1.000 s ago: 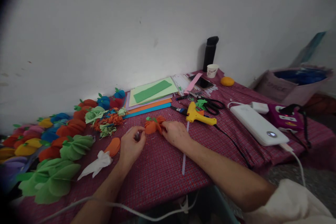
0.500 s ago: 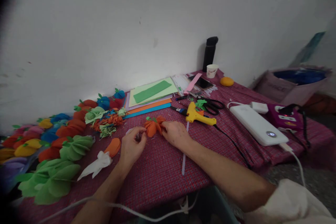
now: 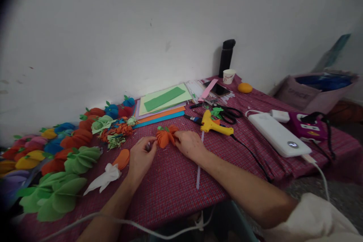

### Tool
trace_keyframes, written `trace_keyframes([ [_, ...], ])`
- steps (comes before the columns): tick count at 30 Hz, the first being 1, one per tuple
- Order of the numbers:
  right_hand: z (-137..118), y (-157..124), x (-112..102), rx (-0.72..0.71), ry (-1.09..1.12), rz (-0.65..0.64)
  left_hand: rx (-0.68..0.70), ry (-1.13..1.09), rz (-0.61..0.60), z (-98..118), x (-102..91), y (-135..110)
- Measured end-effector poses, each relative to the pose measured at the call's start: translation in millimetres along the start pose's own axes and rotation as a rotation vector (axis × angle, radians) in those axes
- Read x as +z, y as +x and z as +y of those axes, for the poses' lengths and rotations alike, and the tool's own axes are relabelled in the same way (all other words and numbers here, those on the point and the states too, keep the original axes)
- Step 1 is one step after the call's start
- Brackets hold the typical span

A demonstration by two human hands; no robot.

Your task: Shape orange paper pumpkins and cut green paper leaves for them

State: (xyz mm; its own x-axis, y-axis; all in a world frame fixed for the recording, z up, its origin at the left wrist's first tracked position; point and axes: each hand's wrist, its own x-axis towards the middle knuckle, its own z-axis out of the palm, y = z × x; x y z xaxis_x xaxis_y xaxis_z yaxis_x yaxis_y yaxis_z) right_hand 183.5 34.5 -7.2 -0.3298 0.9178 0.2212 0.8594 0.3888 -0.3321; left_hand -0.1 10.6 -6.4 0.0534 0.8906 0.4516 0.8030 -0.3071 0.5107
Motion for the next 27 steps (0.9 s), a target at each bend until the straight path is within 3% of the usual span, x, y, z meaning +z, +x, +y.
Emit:
trace_keyframes([
  [6,-2,0,-1,-0.005,0.006,0.001,-0.034,0.035,0.049,-4,-0.1,3],
  [18,1,1,3,-0.02,0.0,-0.007,-0.069,0.026,0.003,-12,2.9,3],
  [27,4,1,7,-0.042,0.041,0.016,0.026,-0.002,0.011,-9,2.9,6],
])
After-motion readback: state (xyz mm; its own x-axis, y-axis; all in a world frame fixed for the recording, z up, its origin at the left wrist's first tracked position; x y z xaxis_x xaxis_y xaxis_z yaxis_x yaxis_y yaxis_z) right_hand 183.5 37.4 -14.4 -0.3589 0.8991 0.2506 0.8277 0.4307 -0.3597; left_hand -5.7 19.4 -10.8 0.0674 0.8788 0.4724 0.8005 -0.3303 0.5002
